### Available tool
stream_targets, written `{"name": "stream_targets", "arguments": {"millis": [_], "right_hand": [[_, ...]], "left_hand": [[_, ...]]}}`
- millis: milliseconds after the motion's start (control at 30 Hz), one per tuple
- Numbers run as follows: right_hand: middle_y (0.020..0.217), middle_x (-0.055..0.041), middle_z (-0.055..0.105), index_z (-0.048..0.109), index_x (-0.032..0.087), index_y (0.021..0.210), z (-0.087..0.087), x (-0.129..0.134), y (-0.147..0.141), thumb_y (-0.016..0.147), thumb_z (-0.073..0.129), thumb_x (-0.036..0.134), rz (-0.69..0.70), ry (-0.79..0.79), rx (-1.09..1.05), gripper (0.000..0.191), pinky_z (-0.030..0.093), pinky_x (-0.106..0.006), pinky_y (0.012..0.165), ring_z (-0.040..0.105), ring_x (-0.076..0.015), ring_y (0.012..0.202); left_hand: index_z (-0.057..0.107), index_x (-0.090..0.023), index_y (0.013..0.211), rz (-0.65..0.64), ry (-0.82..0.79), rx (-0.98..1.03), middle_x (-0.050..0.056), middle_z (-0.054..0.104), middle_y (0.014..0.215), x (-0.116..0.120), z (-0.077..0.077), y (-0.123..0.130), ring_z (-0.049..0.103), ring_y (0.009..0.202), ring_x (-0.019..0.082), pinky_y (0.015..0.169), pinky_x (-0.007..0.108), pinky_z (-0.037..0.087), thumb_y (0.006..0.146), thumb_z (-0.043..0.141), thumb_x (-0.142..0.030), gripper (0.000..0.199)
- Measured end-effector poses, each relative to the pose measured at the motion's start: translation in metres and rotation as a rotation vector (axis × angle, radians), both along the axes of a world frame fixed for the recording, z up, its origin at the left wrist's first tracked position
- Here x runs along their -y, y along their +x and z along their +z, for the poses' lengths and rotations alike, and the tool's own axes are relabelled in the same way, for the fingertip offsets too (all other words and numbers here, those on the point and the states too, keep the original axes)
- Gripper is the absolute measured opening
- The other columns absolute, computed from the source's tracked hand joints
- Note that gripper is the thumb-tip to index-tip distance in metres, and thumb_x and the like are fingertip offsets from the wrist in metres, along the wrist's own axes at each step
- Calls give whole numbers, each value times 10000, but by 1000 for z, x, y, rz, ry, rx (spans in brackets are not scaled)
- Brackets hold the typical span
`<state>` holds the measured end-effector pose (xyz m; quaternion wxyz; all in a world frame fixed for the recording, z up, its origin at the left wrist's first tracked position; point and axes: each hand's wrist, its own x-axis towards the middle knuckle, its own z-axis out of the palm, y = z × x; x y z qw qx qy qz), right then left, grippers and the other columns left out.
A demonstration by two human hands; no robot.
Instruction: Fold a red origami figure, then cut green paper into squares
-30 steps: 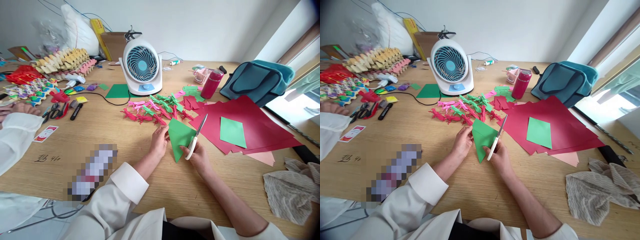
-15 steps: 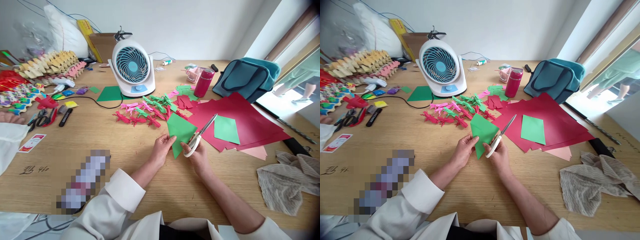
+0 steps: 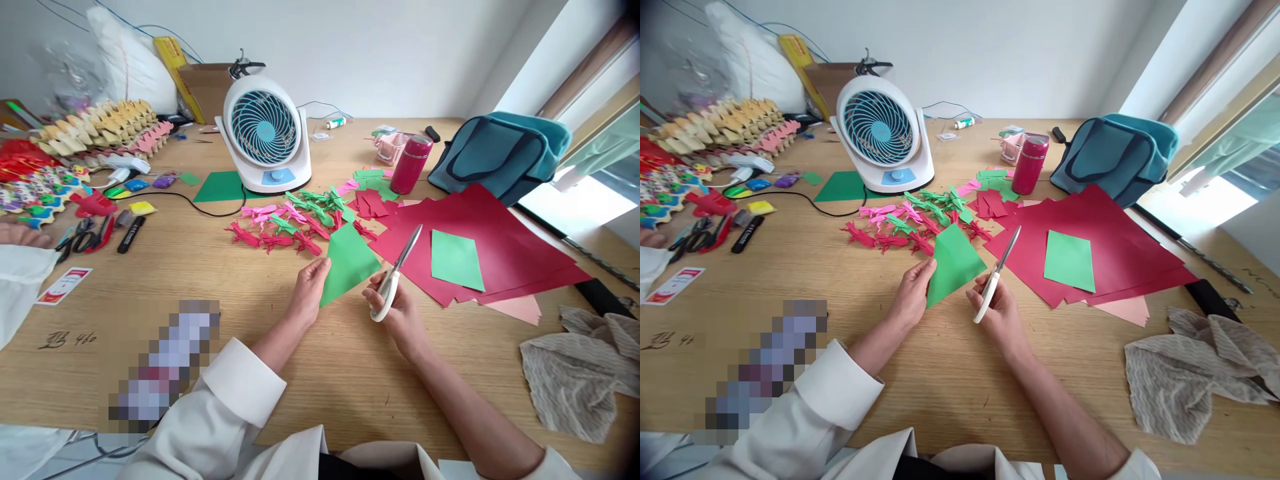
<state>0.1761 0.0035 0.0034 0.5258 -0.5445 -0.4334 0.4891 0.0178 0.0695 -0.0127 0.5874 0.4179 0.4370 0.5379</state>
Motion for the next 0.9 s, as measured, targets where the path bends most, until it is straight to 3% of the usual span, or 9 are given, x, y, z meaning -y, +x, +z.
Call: {"name": "stream_targets", "arguments": {"millis": [167,300,400,467,533,600,700,767,900], "right_hand": [[719,2,541,564,203,948,7,3,10,862,555,619,183,-61,119,425,338,-270,537,445,-138,606],[623,3,526,590,181,869,10,3,20,848,517,687,286,-118,238,511,331,-280,525,443,-146,566],[596,4,532,588,180,822,10,3,29,849,512,693,374,-157,291,519,328,-280,510,464,-151,545],[611,4,548,587,181,833,12,3,35,871,496,676,438,-176,310,505,343,-277,517,489,-151,554],[626,2,565,587,180,860,16,4,41,895,473,658,509,-182,315,492,360,-273,529,508,-149,566],[636,-4,580,587,178,876,21,6,45,911,455,646,580,-177,319,488,368,-271,534,512,-144,565],[642,-16,595,580,174,864,25,7,49,912,451,647,654,-193,322,493,370,-267,521,512,-138,549],[643,-24,604,571,174,846,25,6,50,909,454,650,676,-213,331,495,379,-268,519,527,-144,555],[650,-31,609,549,178,821,20,5,50,919,439,646,706,-217,349,490,395,-272,527,537,-149,568]], "left_hand": [[495,-172,576,63,117,-118,-42,388,583,-15,8,-18,336,592,96,579,229,316,789,702,-476,426],[551,-168,593,105,228,-241,-43,376,579,-22,14,-30,332,585,94,569,225,292,833,662,-416,362],[702,-187,805,131,276,-260,-31,519,642,-25,20,-36,456,641,114,633,220,365,830,668,-359,177],[709,-212,1055,118,293,-240,-19,590,682,-24,26,-38,524,683,137,672,228,402,829,674,-335,259],[663,-228,1165,108,306,-239,-30,577,627,-22,34,-40,501,611,129,631,224,389,842,665,-322,336],[658,-241,1118,152,339,-244,-50,534,571,-20,40,-41,416,527,108,567,214,334,846,662,-298,278],[703,-222,925,197,393,-273,-25,574,642,-18,46,-43,394,540,101,553,217,303,841,655,-264,106],[732,-207,851,184,408,-316,-11,586,671,-18,47,-44,400,557,105,557,224,305,850,627,-250,114],[749,-198,896,151,382,-346,-16,589,659,-17,49,-43,397,541,97,541,227,304,840,605,-220,156]]}}
